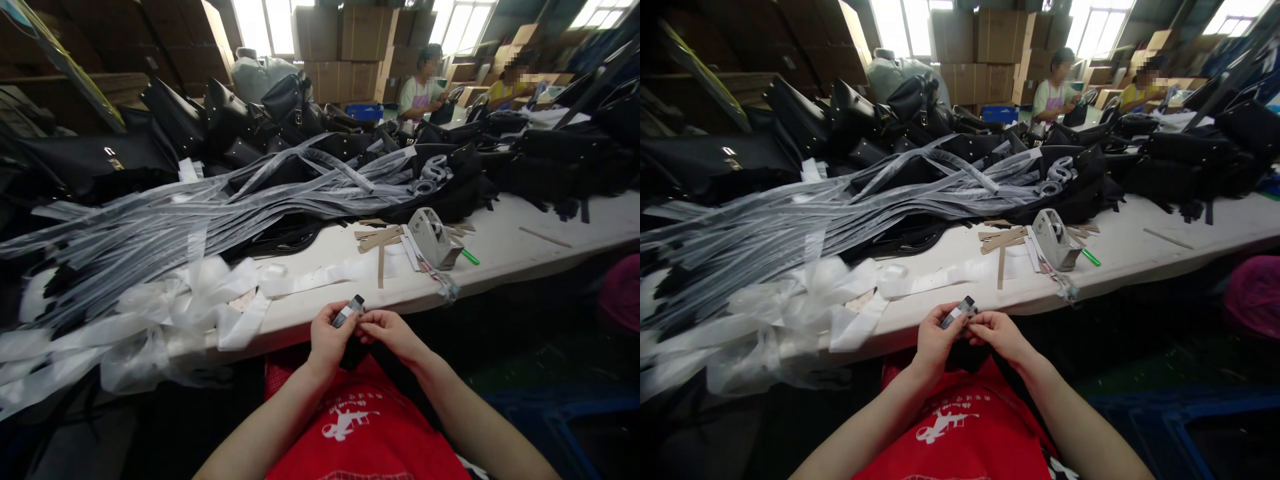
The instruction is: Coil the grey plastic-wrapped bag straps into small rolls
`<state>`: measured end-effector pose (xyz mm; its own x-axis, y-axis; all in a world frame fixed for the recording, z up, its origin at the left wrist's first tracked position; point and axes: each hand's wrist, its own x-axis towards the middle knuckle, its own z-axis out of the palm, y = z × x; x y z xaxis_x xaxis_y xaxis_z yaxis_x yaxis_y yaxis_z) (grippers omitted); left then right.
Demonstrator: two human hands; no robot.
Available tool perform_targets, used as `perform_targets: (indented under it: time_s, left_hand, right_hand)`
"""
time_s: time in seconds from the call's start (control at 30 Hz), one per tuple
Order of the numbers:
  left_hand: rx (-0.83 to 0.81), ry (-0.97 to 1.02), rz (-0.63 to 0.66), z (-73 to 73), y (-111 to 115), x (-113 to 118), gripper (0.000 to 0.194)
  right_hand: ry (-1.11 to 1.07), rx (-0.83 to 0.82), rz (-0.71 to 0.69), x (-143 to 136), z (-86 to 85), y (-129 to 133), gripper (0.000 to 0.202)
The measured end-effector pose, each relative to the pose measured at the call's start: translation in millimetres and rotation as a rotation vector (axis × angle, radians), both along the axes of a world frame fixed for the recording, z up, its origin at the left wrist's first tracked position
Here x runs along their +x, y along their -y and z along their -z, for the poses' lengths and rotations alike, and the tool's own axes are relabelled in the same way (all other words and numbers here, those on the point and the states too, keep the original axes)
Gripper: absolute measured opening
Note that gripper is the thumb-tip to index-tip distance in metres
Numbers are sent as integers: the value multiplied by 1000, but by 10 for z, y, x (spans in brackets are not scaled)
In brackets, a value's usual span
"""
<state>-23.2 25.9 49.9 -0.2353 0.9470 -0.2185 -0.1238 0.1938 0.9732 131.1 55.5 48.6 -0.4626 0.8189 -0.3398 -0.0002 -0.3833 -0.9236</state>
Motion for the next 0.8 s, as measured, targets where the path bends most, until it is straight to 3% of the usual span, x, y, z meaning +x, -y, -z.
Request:
perform_targets:
  time_s: [0.17, 0.3, 0.43, 0.53, 0.6, 0.7, 0.8]
  left_hand:
    - [187, -230, -31, -127, 54, 27, 26]
    - [352, -349, 33, -169, 108, 69, 20]
    - [389, -414, 21, -130, 93, 98, 25]
    - [375, -428, 0, -56, 43, 78, 29]
    - [373, -437, -19, 21, 8, 50, 34]
    - [350, -412, -68, 139, -33, 1, 43]
    - [326, -365, -67, 200, -40, -37, 45]
  right_hand:
    - [-53, 55, 83, -125, 7, 25, 35]
    - [-71, 88, 194, -236, 83, 15, 38]
    - [-209, 90, 227, -262, 17, 58, 31]
    - [-375, 58, 168, -269, -76, 141, 32]
    - [-358, 45, 105, -244, -102, 87, 33]
    - [-167, 112, 116, -62, -221, -373, 36]
    - [36, 367, 391, 338, -628, -1244, 42]
